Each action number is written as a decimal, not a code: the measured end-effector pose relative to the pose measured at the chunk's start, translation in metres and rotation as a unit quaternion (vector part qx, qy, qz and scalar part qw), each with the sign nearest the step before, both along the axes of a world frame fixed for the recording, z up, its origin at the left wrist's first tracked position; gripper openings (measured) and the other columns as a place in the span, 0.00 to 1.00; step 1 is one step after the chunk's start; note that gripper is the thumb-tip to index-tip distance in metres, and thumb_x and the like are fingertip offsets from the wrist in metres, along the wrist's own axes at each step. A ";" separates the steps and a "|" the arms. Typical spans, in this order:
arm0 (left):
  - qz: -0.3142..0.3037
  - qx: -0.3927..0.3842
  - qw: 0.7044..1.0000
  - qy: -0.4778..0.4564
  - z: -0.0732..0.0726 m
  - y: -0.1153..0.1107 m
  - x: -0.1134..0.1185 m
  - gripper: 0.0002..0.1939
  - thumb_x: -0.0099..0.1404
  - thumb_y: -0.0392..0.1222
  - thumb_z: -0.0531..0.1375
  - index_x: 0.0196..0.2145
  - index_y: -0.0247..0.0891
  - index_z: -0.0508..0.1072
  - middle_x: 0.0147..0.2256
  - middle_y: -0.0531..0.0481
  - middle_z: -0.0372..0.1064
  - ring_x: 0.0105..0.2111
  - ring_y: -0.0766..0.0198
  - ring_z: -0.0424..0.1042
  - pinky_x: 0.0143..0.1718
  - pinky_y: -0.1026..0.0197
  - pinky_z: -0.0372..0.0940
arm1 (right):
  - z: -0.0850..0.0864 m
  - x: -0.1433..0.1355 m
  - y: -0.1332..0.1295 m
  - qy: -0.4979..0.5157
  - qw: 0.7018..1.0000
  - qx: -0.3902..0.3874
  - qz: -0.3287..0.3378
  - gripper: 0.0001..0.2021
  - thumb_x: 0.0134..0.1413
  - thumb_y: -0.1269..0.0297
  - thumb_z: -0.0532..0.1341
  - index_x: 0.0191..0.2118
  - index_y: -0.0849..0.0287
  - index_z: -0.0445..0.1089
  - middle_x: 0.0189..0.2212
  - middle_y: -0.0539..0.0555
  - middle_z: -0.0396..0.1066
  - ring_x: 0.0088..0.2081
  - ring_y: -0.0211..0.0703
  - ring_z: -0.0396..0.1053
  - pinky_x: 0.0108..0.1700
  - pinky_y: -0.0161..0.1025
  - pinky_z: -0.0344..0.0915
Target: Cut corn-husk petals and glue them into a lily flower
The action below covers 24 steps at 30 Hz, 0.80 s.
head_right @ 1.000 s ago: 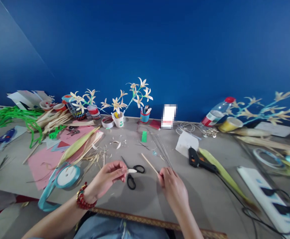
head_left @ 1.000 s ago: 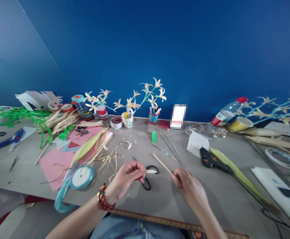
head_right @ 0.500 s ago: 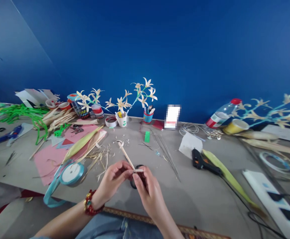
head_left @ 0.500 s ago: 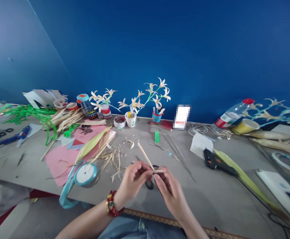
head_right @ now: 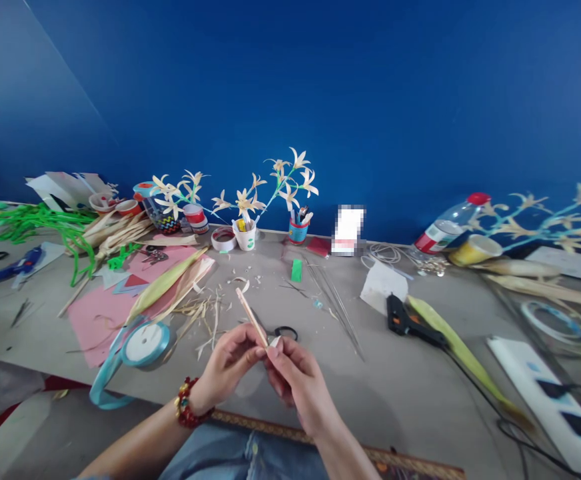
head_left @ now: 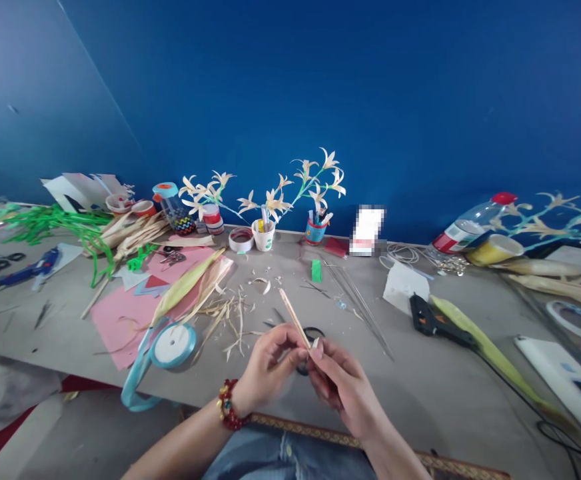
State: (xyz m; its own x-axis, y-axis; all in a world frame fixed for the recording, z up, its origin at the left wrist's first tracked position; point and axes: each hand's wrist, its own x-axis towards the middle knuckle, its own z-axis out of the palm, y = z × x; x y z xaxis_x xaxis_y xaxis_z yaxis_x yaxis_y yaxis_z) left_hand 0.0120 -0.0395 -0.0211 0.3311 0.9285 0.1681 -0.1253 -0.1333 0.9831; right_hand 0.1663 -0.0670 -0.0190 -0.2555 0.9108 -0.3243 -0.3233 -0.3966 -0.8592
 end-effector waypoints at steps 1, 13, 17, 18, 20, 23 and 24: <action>-0.006 0.011 1.000 -0.004 0.000 0.000 -0.001 0.11 0.65 0.45 0.60 0.30 0.34 0.70 0.30 0.48 0.68 0.31 0.65 0.67 0.35 0.64 0.63 | 0.001 0.000 -0.001 0.024 1.000 -0.017 0.012 0.20 0.53 0.46 0.64 0.28 0.58 0.62 0.12 0.40 0.54 0.13 0.26 0.39 0.14 0.27 0.36; -0.013 -0.051 0.997 -0.057 -0.010 0.005 -0.013 0.13 0.64 0.48 0.60 0.31 0.35 0.70 0.29 0.49 0.66 0.30 0.65 0.65 0.34 0.63 0.62 | -0.001 0.017 -0.012 0.181 0.975 -0.009 0.128 0.27 0.36 0.40 0.69 0.19 0.55 0.55 0.05 0.38 0.50 0.06 0.23 0.35 0.10 0.26 0.42; 0.045 -0.087 0.991 -0.092 -0.014 0.006 -0.014 0.12 0.63 0.48 0.62 0.30 0.36 0.69 0.27 0.53 0.64 0.28 0.67 0.64 0.34 0.64 0.61 | 0.001 0.026 -0.009 0.073 0.996 0.048 0.025 0.24 0.46 0.41 0.65 0.22 0.56 0.59 0.10 0.41 0.53 0.10 0.26 0.42 0.14 0.27 0.43; 0.045 -0.081 0.991 -0.094 -0.013 0.005 -0.013 0.11 0.63 0.47 0.62 0.31 0.36 0.69 0.27 0.52 0.65 0.29 0.67 0.64 0.34 0.64 0.61 | 0.002 0.023 -0.006 0.026 0.998 0.046 -0.017 0.21 0.52 0.44 0.63 0.26 0.57 0.62 0.13 0.42 0.54 0.13 0.27 0.43 0.15 0.27 0.41; 0.044 -0.055 0.994 -0.084 -0.008 0.002 -0.010 0.10 0.64 0.45 0.61 0.32 0.36 0.69 0.29 0.51 0.65 0.29 0.67 0.64 0.34 0.64 0.61 | 0.003 0.015 -0.002 -0.048 0.996 0.066 -0.038 0.17 0.58 0.48 0.59 0.32 0.58 0.65 0.18 0.43 0.54 0.18 0.30 0.45 0.17 0.27 0.41; 0.064 0.001 0.997 -0.038 -0.003 -0.003 -0.007 0.08 0.66 0.43 0.59 0.32 0.36 0.70 0.31 0.49 0.67 0.31 0.65 0.66 0.34 0.63 0.61 | 0.004 0.001 -0.001 -0.171 0.971 0.170 -0.002 0.17 0.62 0.49 0.56 0.35 0.59 0.67 0.22 0.46 0.57 0.22 0.34 0.53 0.23 0.30 0.52; 0.070 0.020 0.997 -0.021 -0.001 -0.004 -0.007 0.07 0.66 0.42 0.59 0.32 0.36 0.70 0.31 0.49 0.67 0.32 0.65 0.66 0.35 0.63 0.61 | 0.004 -0.002 -0.001 -0.209 0.956 0.207 0.003 0.17 0.63 0.49 0.55 0.35 0.59 0.67 0.24 0.48 0.60 0.24 0.36 0.56 0.26 0.31 0.55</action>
State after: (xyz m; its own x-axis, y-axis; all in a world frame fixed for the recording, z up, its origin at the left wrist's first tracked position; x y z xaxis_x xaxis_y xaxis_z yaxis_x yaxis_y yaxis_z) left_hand 0.0052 -0.0430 -0.0226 0.1917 0.9572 0.2168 -0.1430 -0.1913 0.9711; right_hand 0.1641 -0.0678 -0.0149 -0.1878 0.9821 -0.0109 0.0846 0.0052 -0.9964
